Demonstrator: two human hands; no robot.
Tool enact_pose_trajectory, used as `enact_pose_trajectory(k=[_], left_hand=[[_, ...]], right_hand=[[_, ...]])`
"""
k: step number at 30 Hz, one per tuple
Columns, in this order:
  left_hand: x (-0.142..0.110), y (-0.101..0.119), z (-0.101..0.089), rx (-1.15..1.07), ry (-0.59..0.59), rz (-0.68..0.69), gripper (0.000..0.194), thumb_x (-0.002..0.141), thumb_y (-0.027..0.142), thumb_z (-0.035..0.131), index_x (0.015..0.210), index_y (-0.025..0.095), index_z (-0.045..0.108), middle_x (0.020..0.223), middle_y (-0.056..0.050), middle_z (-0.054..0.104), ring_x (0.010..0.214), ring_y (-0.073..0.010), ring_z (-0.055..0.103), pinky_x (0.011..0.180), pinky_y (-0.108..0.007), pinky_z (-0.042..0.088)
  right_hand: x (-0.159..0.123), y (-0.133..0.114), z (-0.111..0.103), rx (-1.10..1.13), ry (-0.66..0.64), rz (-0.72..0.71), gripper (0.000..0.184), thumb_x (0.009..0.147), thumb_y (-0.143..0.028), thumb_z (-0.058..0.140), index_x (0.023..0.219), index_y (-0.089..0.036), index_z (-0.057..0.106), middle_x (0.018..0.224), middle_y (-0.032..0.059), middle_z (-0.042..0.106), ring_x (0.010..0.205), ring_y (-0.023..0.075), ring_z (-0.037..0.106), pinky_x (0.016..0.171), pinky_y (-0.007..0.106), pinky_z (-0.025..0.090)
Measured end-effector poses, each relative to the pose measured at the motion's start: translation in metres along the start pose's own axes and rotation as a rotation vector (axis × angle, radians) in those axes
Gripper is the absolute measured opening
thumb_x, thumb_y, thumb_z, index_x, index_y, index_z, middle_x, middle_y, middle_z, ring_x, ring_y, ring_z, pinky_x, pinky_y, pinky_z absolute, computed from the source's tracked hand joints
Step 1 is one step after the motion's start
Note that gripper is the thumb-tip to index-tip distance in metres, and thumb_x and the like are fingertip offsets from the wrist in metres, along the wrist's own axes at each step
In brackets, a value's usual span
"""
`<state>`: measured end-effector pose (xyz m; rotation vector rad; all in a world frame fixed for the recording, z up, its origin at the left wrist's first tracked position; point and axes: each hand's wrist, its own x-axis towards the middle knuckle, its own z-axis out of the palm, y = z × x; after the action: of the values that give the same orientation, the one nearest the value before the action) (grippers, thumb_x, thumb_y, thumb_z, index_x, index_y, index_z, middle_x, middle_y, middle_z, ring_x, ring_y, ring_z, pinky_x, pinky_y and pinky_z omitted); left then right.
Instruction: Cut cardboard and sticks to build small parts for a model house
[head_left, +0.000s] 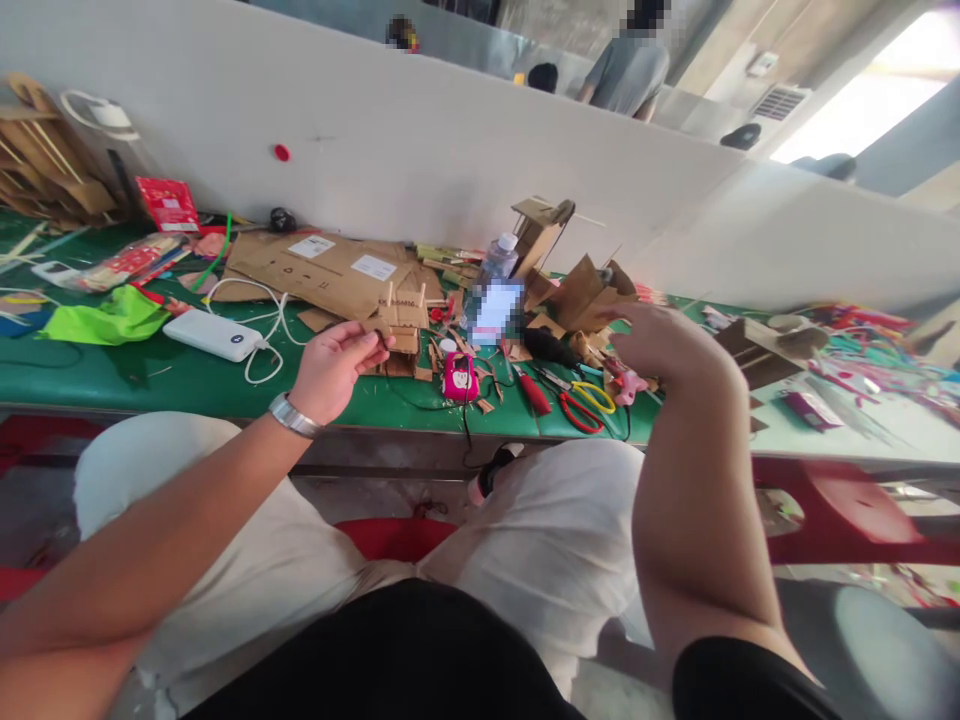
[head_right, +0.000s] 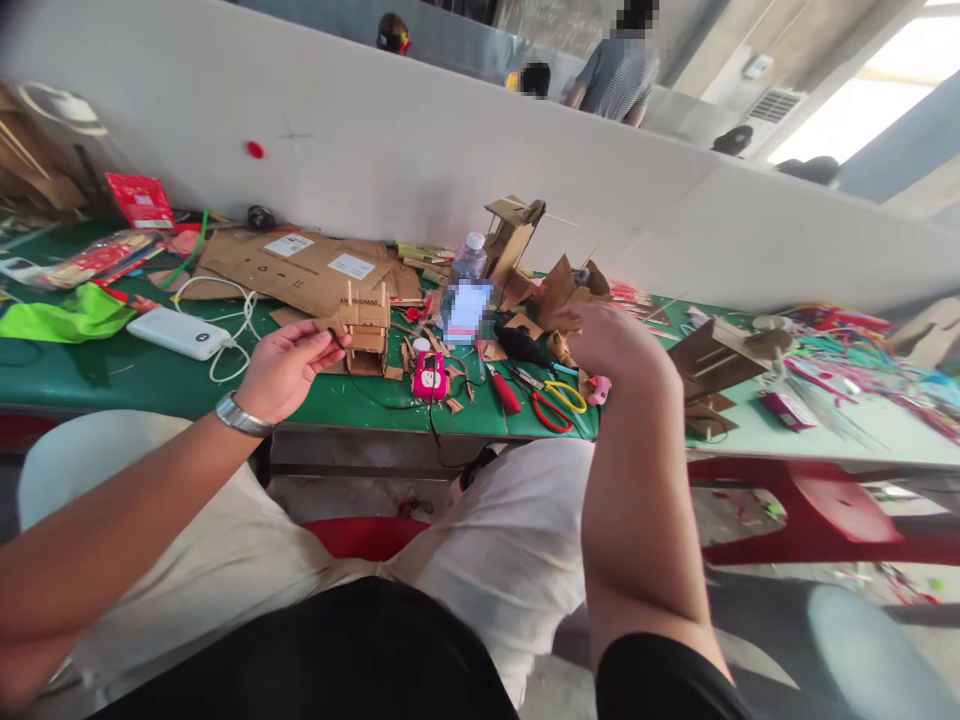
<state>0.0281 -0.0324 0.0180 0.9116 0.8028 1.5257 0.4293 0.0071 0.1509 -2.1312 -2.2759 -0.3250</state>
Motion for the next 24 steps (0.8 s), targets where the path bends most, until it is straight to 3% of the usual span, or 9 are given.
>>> enact_pose_trajectory(k=[2, 5, 7, 10, 14, 17, 20, 24], left_hand=[[-0.003, -0.005, 0.002, 0.016, -0.017, -0.013, 0.035, 0.073, 0.032, 0.093, 0.098, 0.015, 0.076, 0.097, -0.009, 0.081, 0.094, -0.0203, 0.079, 0.083, -0.031, 0.064], [-0.007, -0.013, 0.003, 0.086, -0.059, -0.020, 0.038, 0.074, 0.034, 0.092, 0.101, 0.014, 0.075, 0.099, -0.011, 0.081, 0.093, -0.0196, 0.079, 0.082, -0.030, 0.065], [-0.011, -0.019, 0.004, 0.158, -0.074, -0.011, 0.039, 0.077, 0.036, 0.091, 0.104, 0.014, 0.073, 0.099, -0.011, 0.081, 0.093, -0.0208, 0.080, 0.079, -0.031, 0.066], [-0.018, -0.028, 0.006, 0.278, -0.096, 0.044, 0.039, 0.080, 0.039, 0.090, 0.105, 0.016, 0.070, 0.095, -0.010, 0.081, 0.091, -0.0238, 0.080, 0.074, -0.033, 0.066], [-0.030, -0.032, 0.009, 0.472, -0.213, 0.190, 0.028, 0.087, 0.038, 0.083, 0.103, 0.018, 0.071, 0.105, -0.012, 0.082, 0.099, -0.0257, 0.080, 0.085, -0.036, 0.066], [-0.037, -0.030, 0.011, 0.611, -0.277, 0.358, 0.016, 0.091, 0.034, 0.079, 0.100, 0.021, 0.074, 0.116, -0.013, 0.081, 0.109, -0.0267, 0.078, 0.096, -0.040, 0.062], [-0.040, -0.026, 0.014, 0.681, -0.312, 0.478, 0.007, 0.092, 0.029, 0.077, 0.094, 0.023, 0.076, 0.115, -0.011, 0.080, 0.112, -0.0264, 0.075, 0.102, -0.042, 0.059], [-0.039, -0.025, 0.017, 0.550, -0.288, 0.415, 0.021, 0.093, 0.029, 0.075, 0.113, 0.022, 0.073, 0.119, -0.013, 0.077, 0.110, -0.0244, 0.074, 0.095, -0.038, 0.059]], right_hand=[[-0.010, -0.033, 0.007, 0.218, 0.134, -0.046, 0.038, 0.093, -0.015, 0.054, 0.122, -0.019, 0.078, 0.121, 0.0115, 0.078, 0.102, 0.0243, 0.071, 0.089, 0.035, 0.052], [-0.026, -0.089, 0.027, 0.591, 0.267, -0.297, 0.025, 0.096, -0.024, 0.060, 0.110, -0.018, 0.080, 0.103, 0.0084, 0.077, 0.081, 0.0180, 0.067, 0.078, 0.031, 0.051], [-0.035, -0.121, 0.047, 0.811, 0.268, -0.422, 0.021, 0.098, -0.027, 0.062, 0.104, -0.018, 0.079, 0.090, 0.0055, 0.073, 0.067, 0.0139, 0.059, 0.066, 0.028, 0.048], [-0.047, -0.155, 0.078, 1.010, 0.275, -0.468, 0.021, 0.098, -0.031, 0.067, 0.112, -0.018, 0.076, 0.090, 0.0034, 0.070, 0.060, 0.0106, 0.053, 0.061, 0.026, 0.047], [-0.062, -0.174, 0.099, 1.091, 0.324, -0.517, 0.032, 0.093, -0.033, 0.077, 0.122, -0.020, 0.071, 0.099, 0.0037, 0.072, 0.061, 0.0091, 0.053, 0.062, 0.025, 0.050], [-0.072, -0.178, 0.102, 1.104, 0.395, -0.591, 0.017, 0.095, -0.026, 0.074, 0.112, -0.021, 0.072, 0.105, 0.0055, 0.073, 0.062, 0.0084, 0.056, 0.061, 0.024, 0.051], [-0.077, -0.179, 0.104, 1.063, 0.483, -0.647, 0.008, 0.099, -0.019, 0.067, 0.103, -0.021, 0.073, 0.105, 0.0070, 0.073, 0.076, 0.0116, 0.067, 0.067, 0.025, 0.055], [-0.079, -0.178, 0.108, 0.968, 0.560, -0.650, 0.010, 0.099, -0.019, 0.066, 0.100, -0.025, 0.074, 0.101, 0.0058, 0.074, 0.089, 0.0156, 0.073, 0.074, 0.027, 0.059]])
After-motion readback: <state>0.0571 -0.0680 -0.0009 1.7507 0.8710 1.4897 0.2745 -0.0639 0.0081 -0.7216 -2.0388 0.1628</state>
